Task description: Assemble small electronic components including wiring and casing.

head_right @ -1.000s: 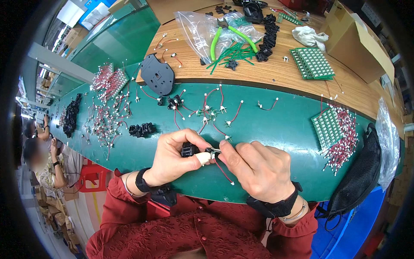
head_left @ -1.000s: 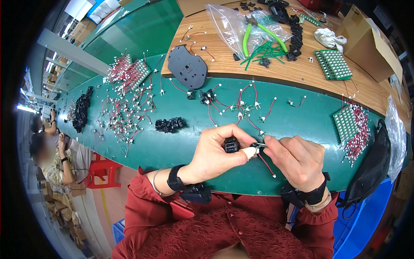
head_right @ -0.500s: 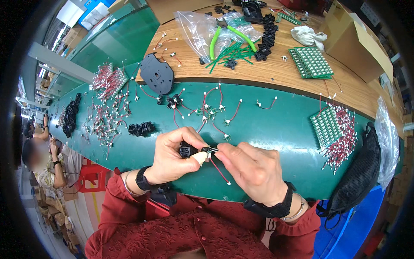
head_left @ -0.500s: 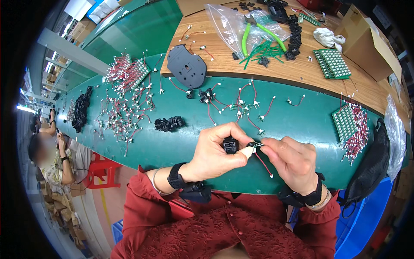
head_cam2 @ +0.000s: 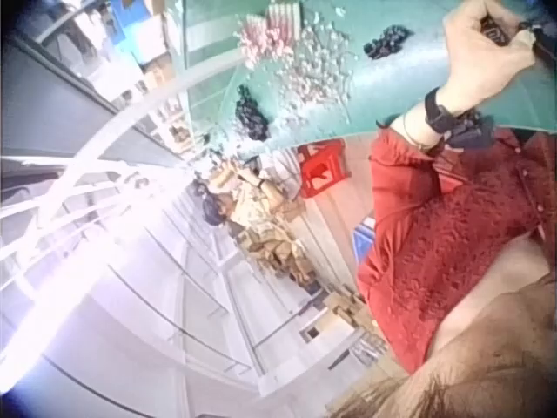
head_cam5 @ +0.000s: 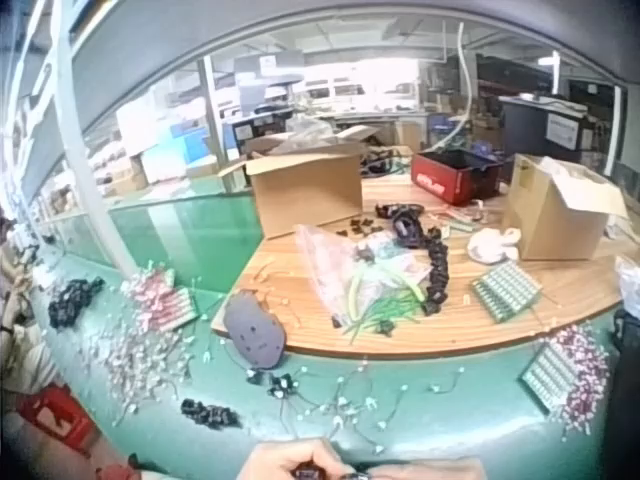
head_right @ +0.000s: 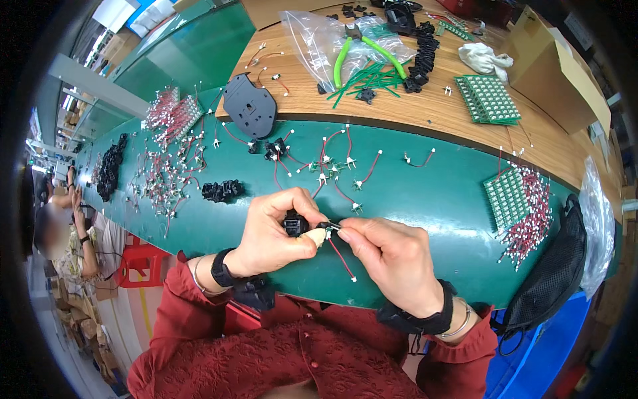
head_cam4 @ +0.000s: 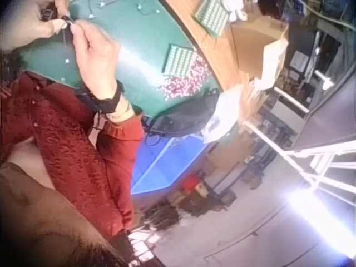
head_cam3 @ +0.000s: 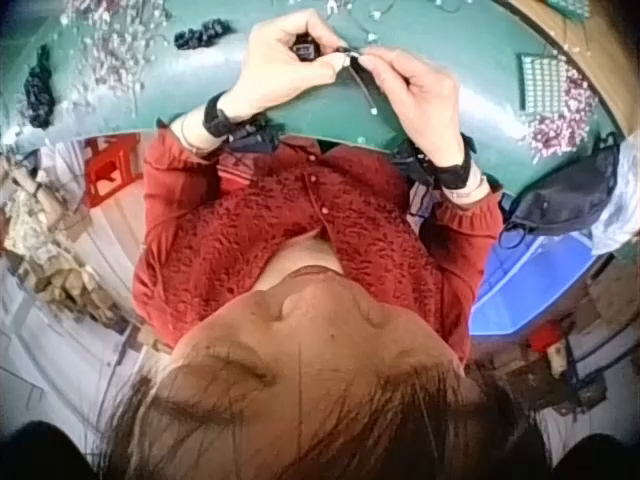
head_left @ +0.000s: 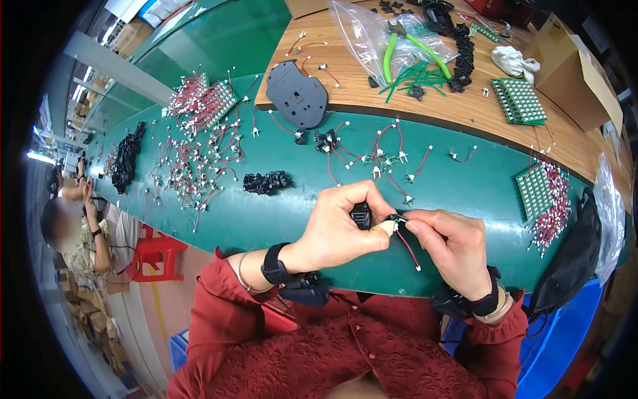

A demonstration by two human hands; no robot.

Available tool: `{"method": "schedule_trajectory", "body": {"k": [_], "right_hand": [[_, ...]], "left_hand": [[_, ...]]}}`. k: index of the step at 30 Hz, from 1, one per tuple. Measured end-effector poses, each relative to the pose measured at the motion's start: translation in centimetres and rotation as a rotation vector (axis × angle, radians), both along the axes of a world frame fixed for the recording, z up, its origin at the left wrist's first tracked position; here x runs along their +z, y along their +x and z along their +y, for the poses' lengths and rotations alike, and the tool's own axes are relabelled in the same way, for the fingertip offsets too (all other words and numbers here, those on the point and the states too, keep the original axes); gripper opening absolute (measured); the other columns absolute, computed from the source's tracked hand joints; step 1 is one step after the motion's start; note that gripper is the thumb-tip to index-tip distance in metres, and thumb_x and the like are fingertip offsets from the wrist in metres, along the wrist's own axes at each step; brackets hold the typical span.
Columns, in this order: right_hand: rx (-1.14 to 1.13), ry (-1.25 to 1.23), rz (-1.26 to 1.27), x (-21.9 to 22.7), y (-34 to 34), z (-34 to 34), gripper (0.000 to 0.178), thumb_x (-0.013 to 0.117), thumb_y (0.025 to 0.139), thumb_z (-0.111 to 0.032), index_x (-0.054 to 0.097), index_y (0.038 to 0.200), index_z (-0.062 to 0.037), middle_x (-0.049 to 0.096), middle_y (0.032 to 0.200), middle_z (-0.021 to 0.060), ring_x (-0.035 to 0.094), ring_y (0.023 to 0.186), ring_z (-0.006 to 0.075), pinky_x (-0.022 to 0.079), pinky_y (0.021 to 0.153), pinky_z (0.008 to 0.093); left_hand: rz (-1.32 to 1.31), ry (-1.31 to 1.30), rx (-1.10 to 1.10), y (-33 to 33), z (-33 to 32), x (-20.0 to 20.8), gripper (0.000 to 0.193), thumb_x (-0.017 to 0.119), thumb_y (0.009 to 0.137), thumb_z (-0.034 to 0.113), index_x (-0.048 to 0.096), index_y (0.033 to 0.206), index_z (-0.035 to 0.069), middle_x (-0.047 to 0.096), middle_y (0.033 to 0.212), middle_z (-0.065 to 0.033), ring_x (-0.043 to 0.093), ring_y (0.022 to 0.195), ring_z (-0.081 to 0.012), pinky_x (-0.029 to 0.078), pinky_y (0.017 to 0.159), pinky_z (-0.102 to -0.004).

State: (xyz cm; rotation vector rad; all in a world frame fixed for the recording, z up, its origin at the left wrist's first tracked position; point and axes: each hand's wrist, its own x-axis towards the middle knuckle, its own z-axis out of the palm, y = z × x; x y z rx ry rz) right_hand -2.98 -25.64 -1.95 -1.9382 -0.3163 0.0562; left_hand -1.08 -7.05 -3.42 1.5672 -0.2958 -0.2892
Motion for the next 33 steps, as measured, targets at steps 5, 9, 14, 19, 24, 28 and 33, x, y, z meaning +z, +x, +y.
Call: {"method": "schedule_trajectory", "body": {"k": [5,9,14,19,24,28,33], "right_hand": [[0.026,-0.061,-0.135,-0.4,0.2,-0.2,0.015,0.067,0.071,-0.004,0.064,0.085,-0.0012,0.059,0.064,0.0090,0.056,0.051,0.0191,0.042,0.045,0.0269],[0.045,-0.496,-0.569,0.3,0.2,-0.7,0.022,0.070,0.067,-0.004,0.064,0.088,-0.0028,0.055,0.060,0.0061,0.053,0.047,0.0172,0.039,0.042,0.0269],[-0.064,-0.279,-0.593,0.6,0.6,-1.3,0.027,0.071,0.064,-0.004,0.064,0.090,-0.0034,0.048,0.055,0.0047,0.049,0.044,0.0168,0.037,0.039,0.0286],[0.008,0.069,-0.035,0.6,0.7,-0.4,0.024,0.068,0.071,-0.006,0.062,0.093,0.0001,0.043,0.062,-0.0014,0.037,0.051,0.0040,0.029,0.044,0.0180],[-0.011,0.120,0.057,0.0,0.5,-0.2,0.021,0.066,0.071,-0.003,0.062,0.092,-0.0002,0.045,0.062,-0.0020,0.039,0.052,0.0025,0.031,0.045,0.0177],[-0.112,0.081,-0.025,-0.1,0.9,-1.0,0.018,0.066,0.072,-0.002,0.063,0.090,0.0000,0.046,0.063,-0.0017,0.040,0.053,0.0026,0.032,0.045,0.0175],[-0.102,0.030,-0.089,0.3,1.2,-1.1,0.017,0.065,0.073,0.000,0.062,0.089,0.0012,0.047,0.063,0.0005,0.041,0.052,0.0036,0.032,0.044,0.0173]], "left_hand": [[-0.050,-0.003,0.000,-0.1,0.0,0.0,0.015,0.062,0.061,-0.005,0.054,0.073,0.001,0.057,0.071,-0.0023,0.050,0.066,-0.0061,0.040,0.059,-0.0204],[-0.090,0.104,0.075,0.0,0.1,0.3,0.015,0.063,0.061,-0.004,0.055,0.073,0.002,0.057,0.071,-0.0010,0.049,0.066,-0.0051,0.040,0.059,-0.0200],[0.041,-0.004,0.079,1.0,0.4,0.3,0.015,0.061,0.064,-0.004,0.052,0.074,0.003,0.056,0.075,-0.0013,0.049,0.070,-0.0054,0.040,0.064,-0.0201],[0.175,-0.110,0.011,0.6,0.3,0.4,0.016,0.060,0.064,-0.005,0.052,0.076,0.003,0.056,0.075,-0.0015,0.050,0.070,-0.0059,0.041,0.063,-0.0202],[0.087,-0.079,-0.104,0.8,1.7,1.6,0.016,0.062,0.068,-0.006,0.055,0.080,0.001,0.057,0.074,-0.0031,0.053,0.062,-0.0076,0.045,0.058,-0.0206],[-0.175,0.094,0.314,2.6,5.0,4.2,0.015,0.060,0.074,-0.005,0.060,0.088,-0.003,0.061,0.073,-0.0049,0.058,0.066,-0.0084,0.047,0.058,-0.0206],[-0.147,0.155,0.345,3.3,6.8,4.2,0.016,0.056,0.072,-0.005,0.059,0.088,-0.003,0.060,0.074,-0.0052,0.058,0.062,-0.0090,0.047,0.055,-0.0204]]}}
